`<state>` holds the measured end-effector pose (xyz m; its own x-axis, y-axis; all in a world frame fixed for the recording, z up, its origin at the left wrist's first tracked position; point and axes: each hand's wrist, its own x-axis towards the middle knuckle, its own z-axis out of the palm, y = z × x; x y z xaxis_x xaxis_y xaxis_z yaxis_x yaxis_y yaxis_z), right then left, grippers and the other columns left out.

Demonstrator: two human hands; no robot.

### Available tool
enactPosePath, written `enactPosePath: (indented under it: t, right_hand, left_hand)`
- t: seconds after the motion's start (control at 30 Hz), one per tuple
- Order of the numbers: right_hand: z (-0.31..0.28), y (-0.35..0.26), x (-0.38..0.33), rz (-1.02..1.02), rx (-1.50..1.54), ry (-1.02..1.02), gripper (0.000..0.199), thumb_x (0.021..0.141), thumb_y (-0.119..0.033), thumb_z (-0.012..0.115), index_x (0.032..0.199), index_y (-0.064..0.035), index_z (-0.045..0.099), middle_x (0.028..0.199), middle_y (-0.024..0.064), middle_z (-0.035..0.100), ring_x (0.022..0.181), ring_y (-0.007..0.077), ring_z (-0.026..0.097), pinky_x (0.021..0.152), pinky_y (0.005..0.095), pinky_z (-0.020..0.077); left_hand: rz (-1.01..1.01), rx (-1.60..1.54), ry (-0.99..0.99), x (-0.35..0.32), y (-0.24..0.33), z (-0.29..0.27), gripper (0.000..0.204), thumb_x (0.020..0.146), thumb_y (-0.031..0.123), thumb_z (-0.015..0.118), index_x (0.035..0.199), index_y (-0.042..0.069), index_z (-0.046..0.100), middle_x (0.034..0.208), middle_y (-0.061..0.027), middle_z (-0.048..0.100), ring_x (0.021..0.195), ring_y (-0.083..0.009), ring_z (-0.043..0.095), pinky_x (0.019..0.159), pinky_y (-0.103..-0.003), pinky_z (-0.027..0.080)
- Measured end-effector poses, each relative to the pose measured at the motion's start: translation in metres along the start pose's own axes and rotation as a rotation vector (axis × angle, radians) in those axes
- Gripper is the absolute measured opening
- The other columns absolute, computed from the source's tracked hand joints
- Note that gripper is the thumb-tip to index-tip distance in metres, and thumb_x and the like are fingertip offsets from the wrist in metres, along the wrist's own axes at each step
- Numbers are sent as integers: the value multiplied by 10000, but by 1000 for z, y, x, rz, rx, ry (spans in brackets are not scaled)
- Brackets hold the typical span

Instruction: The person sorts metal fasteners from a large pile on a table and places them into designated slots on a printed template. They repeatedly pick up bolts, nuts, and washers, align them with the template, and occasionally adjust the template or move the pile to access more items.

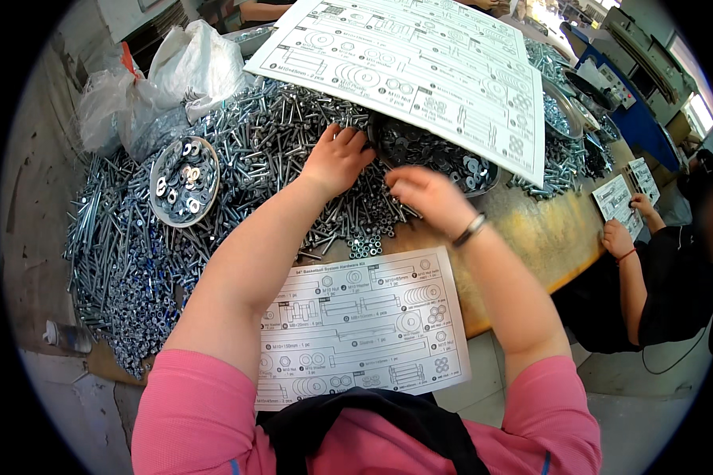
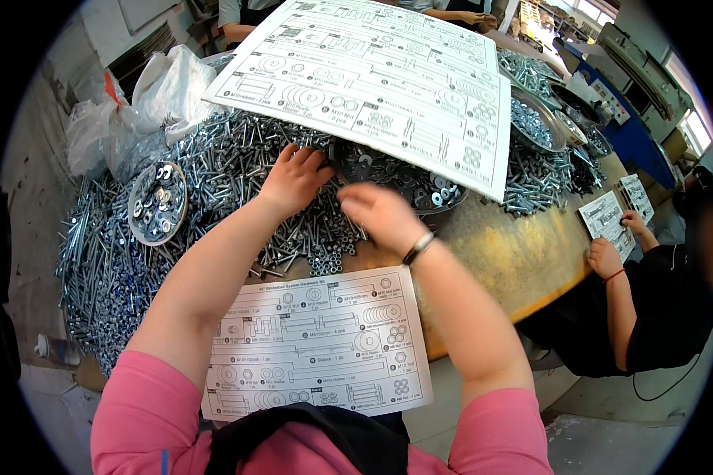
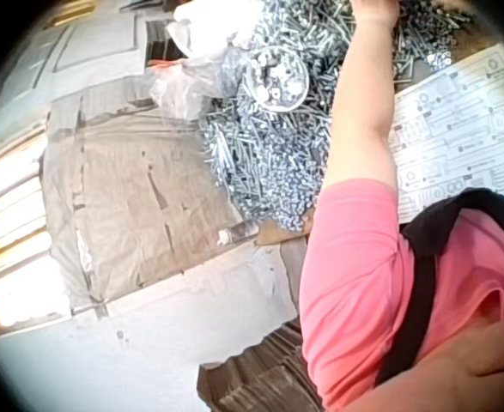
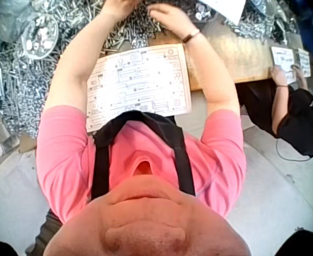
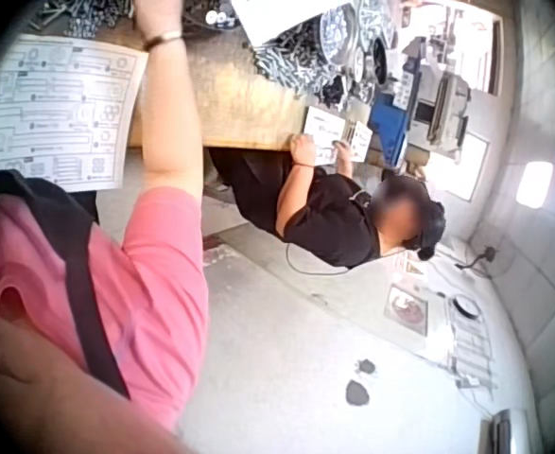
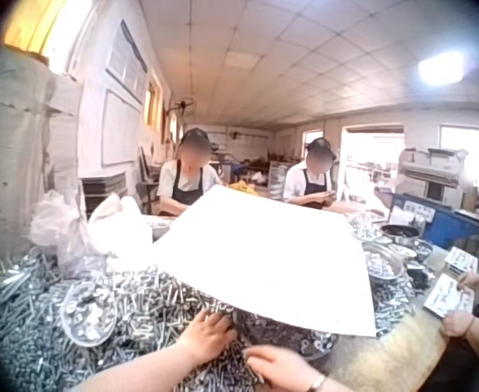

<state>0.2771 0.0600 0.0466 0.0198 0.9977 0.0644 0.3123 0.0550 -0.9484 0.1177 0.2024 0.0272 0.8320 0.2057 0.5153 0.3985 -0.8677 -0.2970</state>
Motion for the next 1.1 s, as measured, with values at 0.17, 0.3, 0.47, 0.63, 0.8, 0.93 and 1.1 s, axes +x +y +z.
enactPosePath:
  t: [0.17,0.3,0.47,0.63,0.8,0.93,1.1]
  right_hand:
    - [22,9,-3,116,-220,-12,486,809,-334,594,1151,6,539,1121,180,568,1014,269,559,871,338,435]
    - [18,-3,-6,242,-310,-131,584,794,-384,599,1200,23,498,1165,213,543,1068,283,537,914,335,416]
    - [48,31,10,-122,-827,-139,380,827,-265,535,1091,8,554,1121,191,535,1074,330,490,926,378,394]
    - [72,21,15,-123,-1114,43,460,787,-337,583,1085,10,539,1153,206,492,1101,358,448,956,431,350]
    - [58,37,12,-215,-1083,-91,435,805,-334,560,1086,-4,524,1136,182,484,1084,336,453,931,407,364]
    - [36,33,7,-161,-982,-292,332,831,-282,522,1021,-12,556,990,157,539,1000,315,509,868,383,414]
    - [11,33,-1,-184,-835,-332,260,839,-242,499,942,-25,599,955,131,567,949,310,537,833,376,436]
  left_hand:
    - [-9,-14,20,-2,-2,3,138,757,163,506,851,145,606,901,-53,544,956,-216,507,924,-398,346]
    - [50,69,53,-6,-6,4,286,810,202,479,1059,127,598,1132,-109,550,1087,-267,495,955,-430,352]
    - [-335,-362,-168,3,1,8,344,866,259,435,1122,63,554,1210,-148,513,1133,-300,458,965,-386,349]
    - [-411,-462,-136,-1,3,1,337,863,274,458,1090,51,568,1149,-152,552,1077,-291,499,910,-378,397]
    - [-400,-495,-133,-3,0,6,310,860,257,476,1056,42,583,1120,-156,565,1055,-292,513,883,-366,415]
    - [-379,-405,-127,-2,-1,15,334,862,271,473,1113,67,558,1178,-135,538,1104,-288,482,931,-378,381]
    - [-424,-361,-195,-2,1,14,365,863,295,472,1155,84,535,1218,-125,514,1136,-284,459,964,-384,354]
